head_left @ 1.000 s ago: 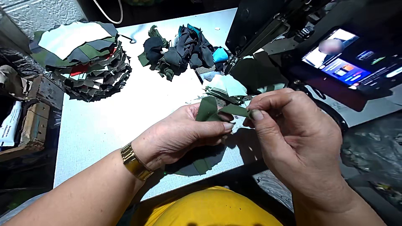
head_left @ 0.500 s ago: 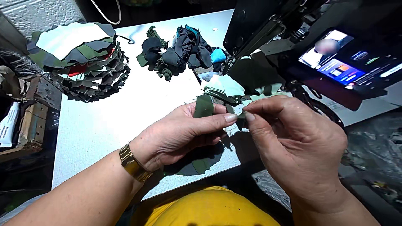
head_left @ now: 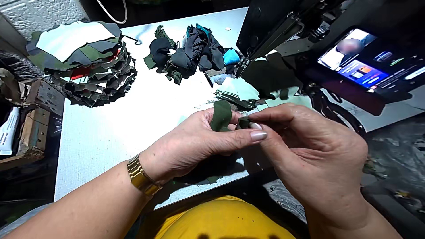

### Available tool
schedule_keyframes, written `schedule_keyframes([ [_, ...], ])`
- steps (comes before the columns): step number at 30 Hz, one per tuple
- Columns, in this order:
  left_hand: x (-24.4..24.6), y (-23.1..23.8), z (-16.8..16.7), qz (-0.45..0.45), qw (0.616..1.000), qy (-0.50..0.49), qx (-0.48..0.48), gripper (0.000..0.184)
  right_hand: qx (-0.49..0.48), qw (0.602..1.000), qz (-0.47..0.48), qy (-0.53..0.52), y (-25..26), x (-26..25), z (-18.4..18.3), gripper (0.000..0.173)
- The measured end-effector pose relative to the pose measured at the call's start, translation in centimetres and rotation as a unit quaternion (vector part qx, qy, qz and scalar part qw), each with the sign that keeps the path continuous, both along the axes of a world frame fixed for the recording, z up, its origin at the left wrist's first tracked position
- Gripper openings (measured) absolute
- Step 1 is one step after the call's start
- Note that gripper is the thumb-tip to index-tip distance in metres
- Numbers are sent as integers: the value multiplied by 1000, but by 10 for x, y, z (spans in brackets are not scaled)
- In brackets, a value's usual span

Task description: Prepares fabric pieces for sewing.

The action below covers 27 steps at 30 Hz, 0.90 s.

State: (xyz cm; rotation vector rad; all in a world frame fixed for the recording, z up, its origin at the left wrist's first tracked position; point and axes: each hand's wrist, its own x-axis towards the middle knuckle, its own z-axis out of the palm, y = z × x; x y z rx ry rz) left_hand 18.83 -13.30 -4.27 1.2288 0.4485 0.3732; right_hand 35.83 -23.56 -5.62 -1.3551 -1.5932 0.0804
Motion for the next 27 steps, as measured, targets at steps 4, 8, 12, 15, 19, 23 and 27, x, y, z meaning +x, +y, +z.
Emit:
schedule_keyframes([
  [4,0,4,-2,30,998,22,50,9,-13,1000,16,20,-1,5,2,16],
  [8,-3,20,-5,36,995,19,86,9,-21,998,40,45,-1,15,5,19],
  [12,-5,22,-1,35,998,11,50,11,-45,996,59,44,-1,18,6,23],
  [15,-5,23,2,22,1000,-5,-14,11,-57,996,72,19,-1,17,7,26],
  [19,-8,28,3,21,997,-13,-71,11,-26,996,78,-21,0,15,3,30],
  [23,-9,30,2,6,996,-11,-86,22,26,996,74,-36,1,16,2,11],
  [27,-9,30,2,-31,999,11,-20,24,29,997,67,-39,0,17,7,10],
])
